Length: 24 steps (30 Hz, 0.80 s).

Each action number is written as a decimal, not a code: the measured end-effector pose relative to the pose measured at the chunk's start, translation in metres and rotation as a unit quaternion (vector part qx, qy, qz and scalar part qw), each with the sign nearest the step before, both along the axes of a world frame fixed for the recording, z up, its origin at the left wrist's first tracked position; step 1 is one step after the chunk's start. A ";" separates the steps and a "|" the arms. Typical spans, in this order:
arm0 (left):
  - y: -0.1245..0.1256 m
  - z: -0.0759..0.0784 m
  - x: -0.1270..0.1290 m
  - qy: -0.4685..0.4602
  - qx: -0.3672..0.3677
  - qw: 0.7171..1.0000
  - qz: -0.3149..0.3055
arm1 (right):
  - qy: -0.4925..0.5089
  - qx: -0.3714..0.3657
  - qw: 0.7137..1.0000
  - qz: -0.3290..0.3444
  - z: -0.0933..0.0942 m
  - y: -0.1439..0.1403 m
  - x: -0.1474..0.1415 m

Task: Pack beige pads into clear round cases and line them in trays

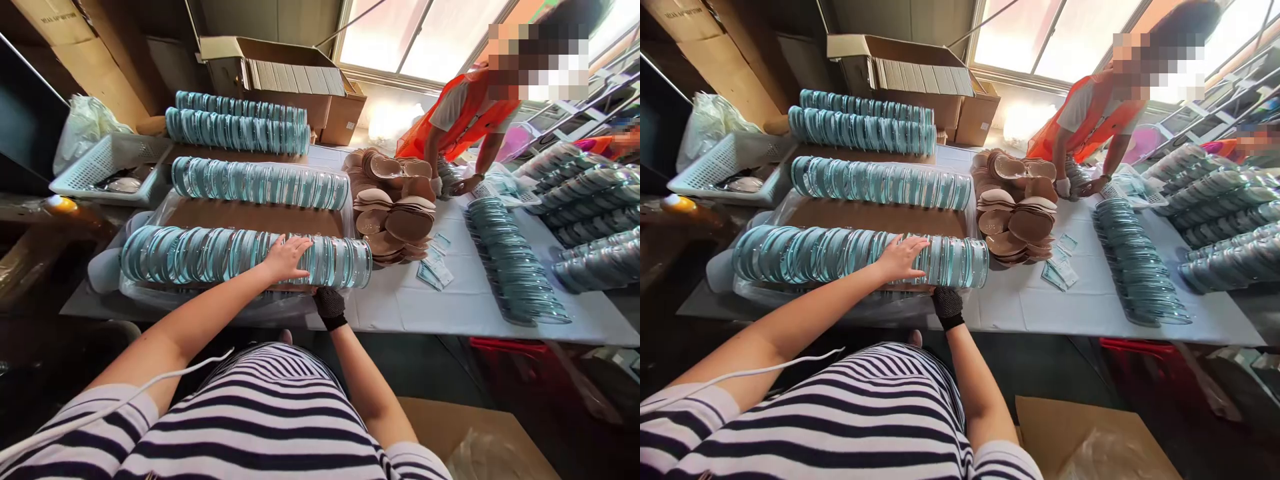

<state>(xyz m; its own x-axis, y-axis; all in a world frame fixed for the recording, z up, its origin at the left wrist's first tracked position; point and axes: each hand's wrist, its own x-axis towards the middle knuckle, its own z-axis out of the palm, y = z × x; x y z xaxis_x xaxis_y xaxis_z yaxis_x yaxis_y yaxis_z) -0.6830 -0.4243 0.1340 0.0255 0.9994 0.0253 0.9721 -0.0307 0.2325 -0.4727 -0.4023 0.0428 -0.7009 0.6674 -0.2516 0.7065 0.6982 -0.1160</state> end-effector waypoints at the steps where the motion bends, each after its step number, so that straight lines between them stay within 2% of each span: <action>1: -0.001 0.001 -0.001 0.002 -0.004 1.000 0.001 | 0.005 -0.005 1.000 0.001 -0.001 -0.001 0.000; 2: -0.002 0.003 -0.001 0.004 -0.008 1.000 0.002 | 0.015 -0.008 1.000 0.007 0.002 0.000 0.002; 4: -0.001 0.007 0.000 0.007 -0.016 1.000 0.002 | 0.043 -0.001 0.999 0.022 0.021 0.009 0.007; 6: 0.003 0.010 0.006 0.009 -0.016 1.000 -0.006 | 0.073 0.043 0.996 0.006 0.055 0.032 0.010; 8: 0.012 0.012 0.016 0.011 -0.006 1.000 -0.020 | 0.074 0.120 0.989 -0.041 0.093 0.068 0.002; 10: 0.022 0.010 0.028 0.015 -0.004 0.999 -0.037 | 0.010 0.143 0.989 -0.034 0.127 0.110 -0.018; 12: 0.031 0.005 0.037 0.024 -0.014 0.998 -0.051 | -0.122 0.073 0.989 0.032 0.147 0.146 -0.045; 15: 0.038 -0.004 0.040 0.039 -0.024 0.997 -0.059 | -0.191 0.002 0.977 0.094 0.155 0.174 -0.084; 18: 0.038 -0.009 0.037 0.042 -0.015 0.997 -0.060 | -0.185 0.017 0.974 0.127 0.152 0.173 -0.097; 21: 0.036 -0.009 0.036 0.034 -0.008 0.998 -0.058 | -0.124 0.076 0.980 0.136 0.148 0.151 -0.075; 24: 0.036 -0.008 0.036 0.022 -0.003 0.998 -0.055 | -0.042 0.106 0.990 0.082 0.133 0.112 -0.028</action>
<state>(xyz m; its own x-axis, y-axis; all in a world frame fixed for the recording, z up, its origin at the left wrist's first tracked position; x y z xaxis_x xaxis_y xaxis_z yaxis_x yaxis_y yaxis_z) -0.6467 -0.3882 0.1262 0.1359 0.9906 0.0158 0.9723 -0.1364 0.1899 -0.5002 -0.2902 0.1763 -0.7868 0.5903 -0.1802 0.5826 0.8067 0.0987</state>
